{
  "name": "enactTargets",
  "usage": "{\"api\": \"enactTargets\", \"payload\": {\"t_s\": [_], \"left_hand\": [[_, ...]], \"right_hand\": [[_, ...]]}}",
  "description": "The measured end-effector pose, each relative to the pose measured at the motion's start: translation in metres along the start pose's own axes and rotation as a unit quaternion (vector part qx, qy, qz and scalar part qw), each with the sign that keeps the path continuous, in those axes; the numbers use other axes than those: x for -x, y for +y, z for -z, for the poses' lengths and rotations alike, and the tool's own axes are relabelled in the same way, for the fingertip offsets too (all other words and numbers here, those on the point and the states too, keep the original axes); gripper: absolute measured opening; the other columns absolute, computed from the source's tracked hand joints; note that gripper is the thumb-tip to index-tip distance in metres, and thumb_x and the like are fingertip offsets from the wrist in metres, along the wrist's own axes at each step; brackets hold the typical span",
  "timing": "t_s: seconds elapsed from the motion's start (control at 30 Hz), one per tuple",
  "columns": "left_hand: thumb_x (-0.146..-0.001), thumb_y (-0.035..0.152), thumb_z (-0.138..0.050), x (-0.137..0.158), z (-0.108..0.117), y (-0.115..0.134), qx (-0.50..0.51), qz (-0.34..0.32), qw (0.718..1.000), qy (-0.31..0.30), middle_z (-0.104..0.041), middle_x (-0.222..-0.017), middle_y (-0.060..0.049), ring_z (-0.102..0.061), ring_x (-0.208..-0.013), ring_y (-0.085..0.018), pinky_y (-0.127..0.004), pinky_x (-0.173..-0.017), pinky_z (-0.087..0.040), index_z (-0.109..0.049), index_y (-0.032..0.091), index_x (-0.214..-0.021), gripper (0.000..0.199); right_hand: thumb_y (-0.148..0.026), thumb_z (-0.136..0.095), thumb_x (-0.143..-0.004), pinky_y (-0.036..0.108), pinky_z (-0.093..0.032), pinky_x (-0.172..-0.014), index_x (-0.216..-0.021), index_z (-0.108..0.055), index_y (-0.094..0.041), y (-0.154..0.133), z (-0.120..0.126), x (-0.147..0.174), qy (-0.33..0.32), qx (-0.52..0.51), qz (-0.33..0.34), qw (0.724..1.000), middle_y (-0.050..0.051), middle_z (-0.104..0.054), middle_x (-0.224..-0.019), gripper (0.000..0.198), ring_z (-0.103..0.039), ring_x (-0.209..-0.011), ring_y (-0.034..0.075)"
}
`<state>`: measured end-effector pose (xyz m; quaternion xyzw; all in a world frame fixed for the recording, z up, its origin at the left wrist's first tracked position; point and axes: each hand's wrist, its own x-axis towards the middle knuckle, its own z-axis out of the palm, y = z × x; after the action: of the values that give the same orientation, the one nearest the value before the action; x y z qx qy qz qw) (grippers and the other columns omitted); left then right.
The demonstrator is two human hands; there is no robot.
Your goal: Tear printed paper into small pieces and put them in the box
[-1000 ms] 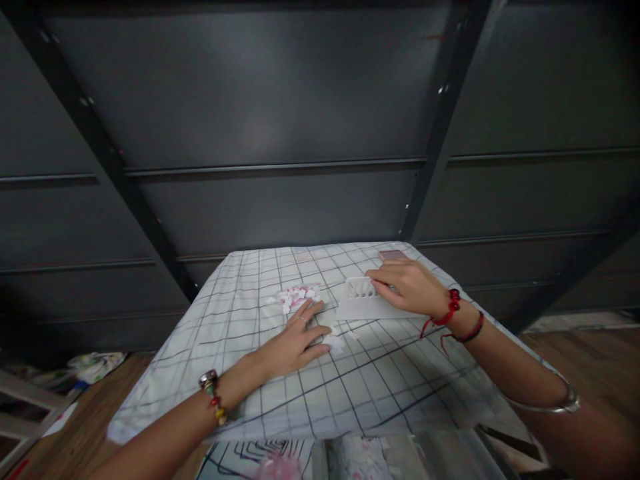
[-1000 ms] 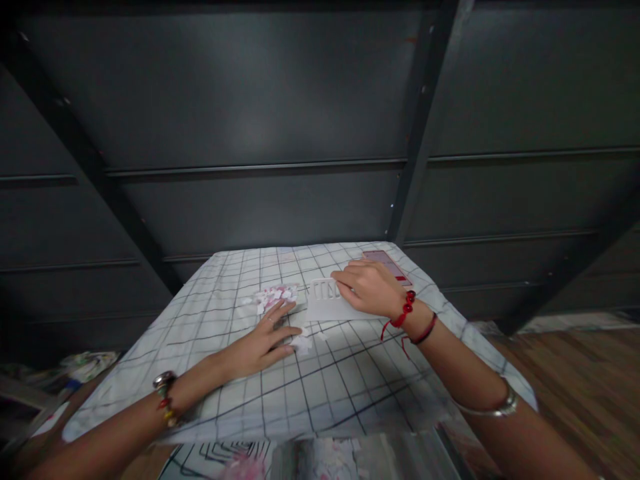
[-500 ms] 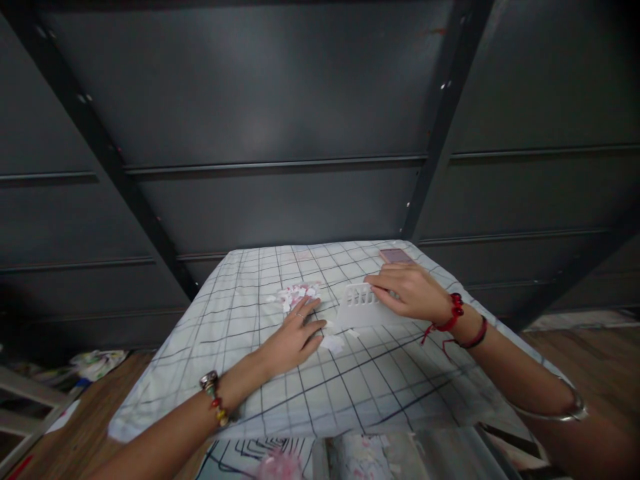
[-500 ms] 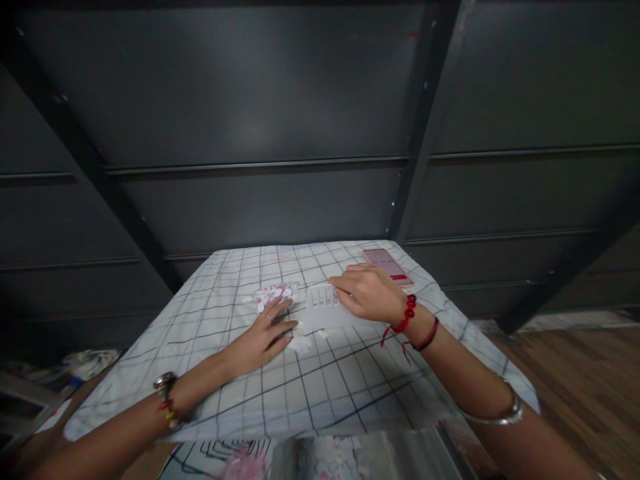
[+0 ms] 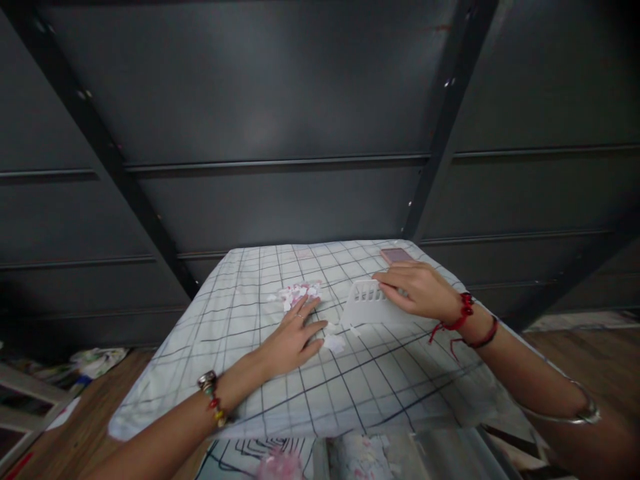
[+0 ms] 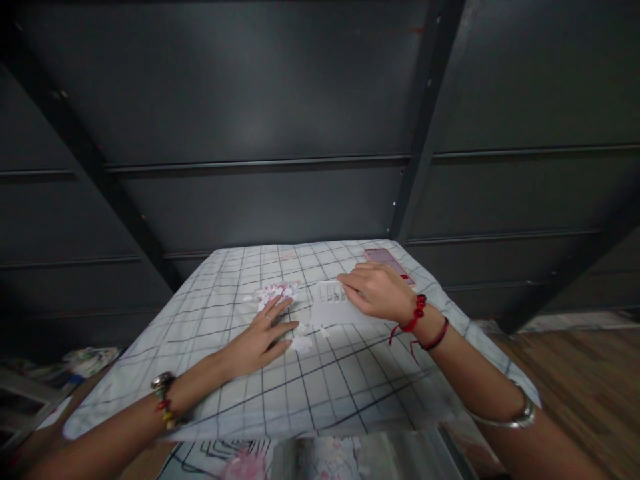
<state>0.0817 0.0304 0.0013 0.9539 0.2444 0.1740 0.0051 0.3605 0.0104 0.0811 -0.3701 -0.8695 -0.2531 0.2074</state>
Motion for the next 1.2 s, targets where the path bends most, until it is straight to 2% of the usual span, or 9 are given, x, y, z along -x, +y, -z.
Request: {"api": "enactTargets", "payload": {"t_s": [0.2, 0.37, 0.47, 0.6, 0.9, 1.07, 1.2], "left_hand": [[-0.086, 0.017, -0.046, 0.001, 0.0, 0.001, 0.028, -0.009, 0.999, 0.027, -0.028, -0.136, -0.013, -0.014, -0.131, -0.03, -0.051, -0.104, -0.024, -0.053, 0.016, -0.102, 0.018], [-0.087, 0.021, -0.045, 0.002, 0.0, 0.001, 0.027, 0.034, 0.997, 0.058, -0.03, -0.136, -0.012, -0.016, -0.131, -0.028, -0.049, -0.106, -0.022, -0.049, 0.017, -0.101, 0.016], [-0.086, 0.022, -0.044, 0.002, -0.002, 0.0, 0.021, 0.076, 0.995, 0.068, -0.03, -0.137, -0.013, -0.017, -0.131, -0.029, -0.05, -0.106, -0.022, -0.045, 0.017, -0.108, 0.023], [-0.086, 0.028, -0.046, 0.003, -0.007, -0.003, 0.016, 0.108, 0.992, 0.062, -0.026, -0.14, -0.016, -0.014, -0.132, -0.03, -0.051, -0.105, -0.021, -0.035, 0.015, -0.123, 0.041], [-0.082, 0.034, -0.054, 0.004, -0.009, -0.002, 0.003, 0.124, 0.992, 0.036, -0.018, -0.143, -0.019, -0.01, -0.132, -0.033, -0.051, -0.105, -0.019, -0.021, 0.012, -0.133, 0.065], [-0.081, 0.04, -0.054, 0.005, -0.007, -0.003, 0.017, 0.133, 0.991, 0.023, -0.015, -0.145, -0.02, -0.009, -0.132, -0.035, -0.051, -0.104, -0.02, -0.018, 0.012, -0.135, 0.071], [-0.082, 0.045, -0.052, 0.009, -0.005, -0.003, 0.025, 0.126, 0.992, 0.003, -0.01, -0.146, -0.02, -0.007, -0.132, -0.035, -0.051, -0.104, -0.021, -0.014, 0.012, -0.138, 0.075]], "right_hand": [[-0.021, -0.038, -0.085, 0.027, -0.04, -0.065, -0.083, -0.064, -0.016, 0.0, -0.008, -0.009, -0.001, 0.031, -0.017, 0.999, 0.002, -0.061, -0.062, 0.027, -0.055, -0.063, 0.015], [-0.021, -0.038, -0.085, 0.028, -0.041, -0.066, -0.083, -0.065, -0.015, 0.0, -0.006, -0.015, 0.016, 0.024, -0.016, 0.999, 0.004, -0.062, -0.065, 0.027, -0.056, -0.065, 0.015], [-0.023, -0.037, -0.085, 0.027, -0.041, -0.066, -0.084, -0.065, -0.016, 0.004, -0.001, -0.012, 0.009, 0.014, -0.012, 1.0, 0.003, -0.062, -0.065, 0.028, -0.055, -0.064, 0.014], [-0.023, -0.037, -0.085, 0.026, -0.039, -0.063, -0.081, -0.065, -0.017, 0.005, 0.0, -0.01, -0.019, 0.012, -0.007, 1.0, 0.002, -0.059, -0.059, 0.029, -0.054, -0.06, 0.013], [-0.022, -0.038, -0.084, 0.028, -0.039, -0.064, -0.081, -0.065, -0.014, -0.003, -0.01, -0.029, 0.003, 0.012, -0.018, 1.0, 0.005, -0.062, -0.064, 0.028, -0.055, -0.063, 0.016], [-0.022, -0.039, -0.084, 0.028, -0.042, -0.067, -0.083, -0.065, -0.016, 0.003, -0.008, -0.019, 0.013, 0.01, -0.045, 0.999, 0.005, -0.065, -0.07, 0.027, -0.057, -0.069, 0.016], [-0.022, -0.038, -0.085, 0.029, -0.044, -0.068, -0.085, -0.064, -0.015, 0.003, -0.006, -0.01, 0.016, 0.024, -0.036, 0.999, 0.005, -0.063, -0.067, 0.027, -0.058, -0.069, 0.016]]}}
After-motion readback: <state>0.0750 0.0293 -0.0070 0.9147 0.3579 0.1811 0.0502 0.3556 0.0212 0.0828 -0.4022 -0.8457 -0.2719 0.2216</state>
